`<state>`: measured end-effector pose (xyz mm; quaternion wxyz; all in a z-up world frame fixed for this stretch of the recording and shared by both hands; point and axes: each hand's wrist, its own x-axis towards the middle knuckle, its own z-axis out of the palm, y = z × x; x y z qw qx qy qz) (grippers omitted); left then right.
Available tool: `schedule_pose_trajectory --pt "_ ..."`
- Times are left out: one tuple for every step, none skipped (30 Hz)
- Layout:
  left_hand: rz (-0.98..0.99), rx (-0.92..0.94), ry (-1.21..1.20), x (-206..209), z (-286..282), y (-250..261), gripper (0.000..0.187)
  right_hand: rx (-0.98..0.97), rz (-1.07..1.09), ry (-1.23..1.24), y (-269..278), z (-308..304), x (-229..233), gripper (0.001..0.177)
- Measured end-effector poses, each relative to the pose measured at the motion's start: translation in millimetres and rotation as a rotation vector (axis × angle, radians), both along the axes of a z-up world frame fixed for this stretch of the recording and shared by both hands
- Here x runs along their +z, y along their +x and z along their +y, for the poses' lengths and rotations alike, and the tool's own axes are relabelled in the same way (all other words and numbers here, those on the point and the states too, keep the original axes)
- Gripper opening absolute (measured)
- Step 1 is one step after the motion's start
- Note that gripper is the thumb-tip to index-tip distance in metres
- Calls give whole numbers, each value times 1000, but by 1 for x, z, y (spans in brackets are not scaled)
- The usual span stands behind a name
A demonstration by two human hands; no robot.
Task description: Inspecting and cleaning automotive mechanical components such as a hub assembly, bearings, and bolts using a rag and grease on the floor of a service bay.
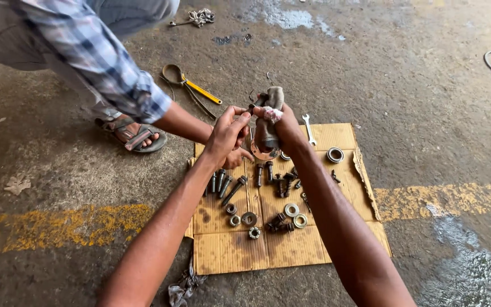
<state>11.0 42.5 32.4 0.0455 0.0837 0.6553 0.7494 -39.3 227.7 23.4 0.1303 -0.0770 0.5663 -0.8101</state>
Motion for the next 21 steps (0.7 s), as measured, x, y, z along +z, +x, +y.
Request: schedule_pose_trajectory --pt "-1 0 -1 0 0 1 25 0 -1 -1 2 -1 2 50" --pt "5 20 -30 1 1 1 25 17 -6 -70 3 -2 5 52" --pt "10 38 -58 0 2 2 26 33 -11 -137 5 -2 7 54" --pt "9 37 -57 -1 2 2 26 33 -12 -136 10 -3 13 54" --pt "21 45 -68 -2 2 2 26 46 -50 -161 14 -6 20 55" --pt "32 52 -78 -3 2 1 26 58 -89 -187 17 -8 27 56" --pt "30 51 -78 -3 0 2 26 56 -90 -187 17 -7 25 56" --pt "59 56 -110 -3 -1 3 26 106 -117 -188 17 -5 23 58" --pt "86 58 -142 -4 -2 4 27 154 -146 -189 18 -3 21 60" --pt "83 54 -143 -4 -1 3 27 150 -149 -190 14 -1 16 60" --pt "116 66 -178 -5 -1 3 28 141 -124 -171 10 0 12 62" --pt "148 79 -213 -6 0 3 29 132 -100 -152 7 2 7 64" --pt "143 77 -211 -7 0 2 29 130 -105 -150 6 1 6 64" --pt "156 86 -218 -9 1 2 30 112 -105 -185 6 0 6 65" --pt "172 94 -226 -9 1 0 31 93 -103 -221 5 -1 6 66" --pt "168 93 -224 -6 2 1 31 91 -107 -220 6 -1 10 66" --pt "163 83 -224 -3 2 2 31 74 -101 -196 8 -2 13 67" --pt "157 73 -225 0 2 3 31 57 -96 -173 9 -2 17 68" --pt "154 71 -224 3 1 4 31 55 -99 -172 8 0 16 68" --pt "113 53 -196 7 1 6 29 61 -92 -147 7 3 15 69" --pt "73 33 -168 10 1 7 27 66 -84 -121 5 6 15 71"
